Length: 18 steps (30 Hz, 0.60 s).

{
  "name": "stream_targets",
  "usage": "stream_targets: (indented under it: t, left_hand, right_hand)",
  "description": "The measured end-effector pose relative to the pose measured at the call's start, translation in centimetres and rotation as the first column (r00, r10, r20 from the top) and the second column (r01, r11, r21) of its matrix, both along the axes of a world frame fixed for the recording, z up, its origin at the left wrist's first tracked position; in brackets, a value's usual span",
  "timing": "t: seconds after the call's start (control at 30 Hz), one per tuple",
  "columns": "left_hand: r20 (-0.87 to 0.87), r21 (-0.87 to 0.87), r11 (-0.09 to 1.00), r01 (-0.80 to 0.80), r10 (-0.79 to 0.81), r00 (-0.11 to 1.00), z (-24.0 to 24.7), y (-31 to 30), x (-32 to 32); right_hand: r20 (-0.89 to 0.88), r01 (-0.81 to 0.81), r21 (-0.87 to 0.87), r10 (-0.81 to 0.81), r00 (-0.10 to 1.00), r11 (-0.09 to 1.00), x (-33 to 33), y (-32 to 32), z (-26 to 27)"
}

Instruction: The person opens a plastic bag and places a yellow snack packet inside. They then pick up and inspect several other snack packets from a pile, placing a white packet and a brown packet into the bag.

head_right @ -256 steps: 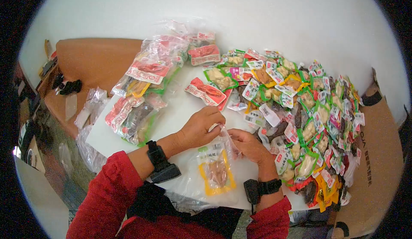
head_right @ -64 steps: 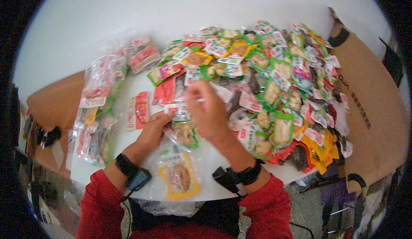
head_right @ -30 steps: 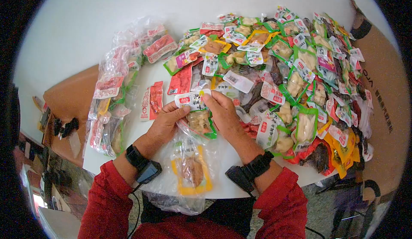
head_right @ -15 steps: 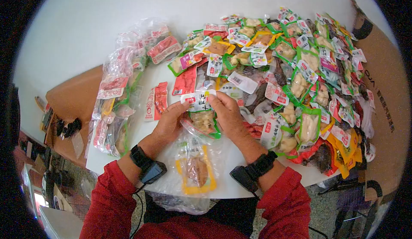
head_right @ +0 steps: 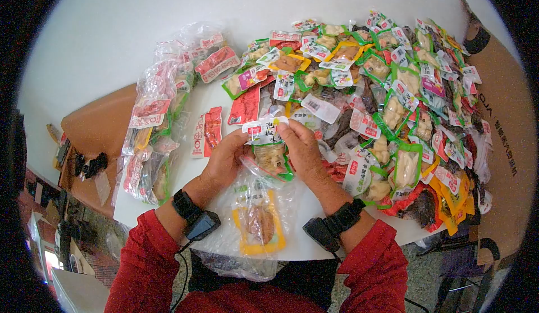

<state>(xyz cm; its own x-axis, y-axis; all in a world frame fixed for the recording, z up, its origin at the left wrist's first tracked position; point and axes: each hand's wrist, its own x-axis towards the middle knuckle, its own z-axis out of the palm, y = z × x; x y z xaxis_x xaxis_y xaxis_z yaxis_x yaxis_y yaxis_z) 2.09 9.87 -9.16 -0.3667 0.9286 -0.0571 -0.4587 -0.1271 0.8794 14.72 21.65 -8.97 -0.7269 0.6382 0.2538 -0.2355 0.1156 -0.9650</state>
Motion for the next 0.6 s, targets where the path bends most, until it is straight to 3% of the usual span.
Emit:
stream_targets:
  t: [0.27, 0.33, 0.47, 0.6]
  left_hand:
    - [-0.103, 0.023, 0.998, -0.056, 0.058, 0.993, -1.7, 0.5, -0.7]
    - [-0.099, 0.023, 0.998, -0.059, 0.061, 0.993, -1.7, 0.6, -0.7]
    - [-0.118, 0.008, 0.997, -0.080, 0.080, 0.990, -1.6, 0.5, -0.6]
    - [-0.130, 0.006, 0.997, -0.081, 0.081, 0.988, -1.6, 0.5, -0.7]
  right_hand:
    - [0.079, 0.049, -0.002, -0.049, 0.996, 0.999, 0.3, -0.2, 0.5]
    - [-0.006, 0.019, -0.013, -0.019, 1.000, 1.000, 0.0, 0.0, 0.2]
    - [0.008, 0.025, -0.064, -0.024, 1.000, 0.998, 0.2, -0.3, 0.6]
    - [-0.001, 0.018, -0.008, -0.018, 1.000, 1.000, 0.1, 0.0, 0.2]
